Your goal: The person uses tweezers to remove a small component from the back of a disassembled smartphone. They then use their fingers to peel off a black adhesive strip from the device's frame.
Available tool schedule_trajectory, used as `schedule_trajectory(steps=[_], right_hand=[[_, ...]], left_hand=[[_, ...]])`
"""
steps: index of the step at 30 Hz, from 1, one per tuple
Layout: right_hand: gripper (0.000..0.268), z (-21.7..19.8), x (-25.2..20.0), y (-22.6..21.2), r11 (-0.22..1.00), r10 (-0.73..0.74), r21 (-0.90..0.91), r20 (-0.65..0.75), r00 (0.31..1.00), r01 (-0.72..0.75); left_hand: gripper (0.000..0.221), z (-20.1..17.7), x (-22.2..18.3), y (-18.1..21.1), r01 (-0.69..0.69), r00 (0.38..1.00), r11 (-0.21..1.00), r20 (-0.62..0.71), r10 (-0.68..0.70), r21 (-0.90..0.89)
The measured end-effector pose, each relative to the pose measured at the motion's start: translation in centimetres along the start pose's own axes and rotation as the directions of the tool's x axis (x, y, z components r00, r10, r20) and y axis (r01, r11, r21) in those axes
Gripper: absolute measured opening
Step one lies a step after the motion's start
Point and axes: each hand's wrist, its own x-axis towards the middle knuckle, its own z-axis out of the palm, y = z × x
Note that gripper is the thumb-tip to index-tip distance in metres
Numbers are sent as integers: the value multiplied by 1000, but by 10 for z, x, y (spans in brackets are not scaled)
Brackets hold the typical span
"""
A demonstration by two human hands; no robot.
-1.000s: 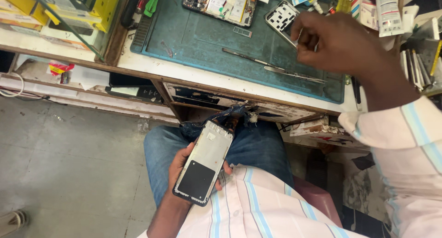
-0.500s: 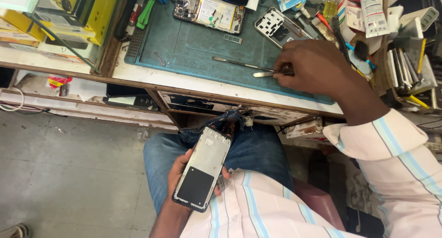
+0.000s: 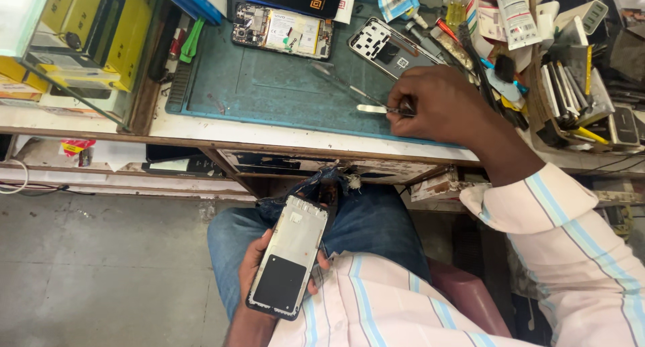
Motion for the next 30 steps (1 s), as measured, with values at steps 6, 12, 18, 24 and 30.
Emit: schedule_trajectory(steps=[6,12,18,24,30], right_hand=[[25,-26,-37,23,986,138,114,-152,979,-121],[24,-45,-68,60,889,417,-91,-247,875,-449],[20,-22,-61,82,857,446,-156,-253,859,-491],[24,-15,-66,92,864,422,-136,-330,845,-485],[22,-20,-76,44,918,343,-24,-457,821,-397]], left_hand=[[63,0,0,1,-50,999,999,-12,50,5],[62,1,3,3,20,999,1000,-41,-20,-3],[66,2,3,0,24,996,1000,83,-25,8],[60,1,-3,4,-21,998,997,57,25,-77],[61,21,7,9,-10,996,998,85,14,-56]])
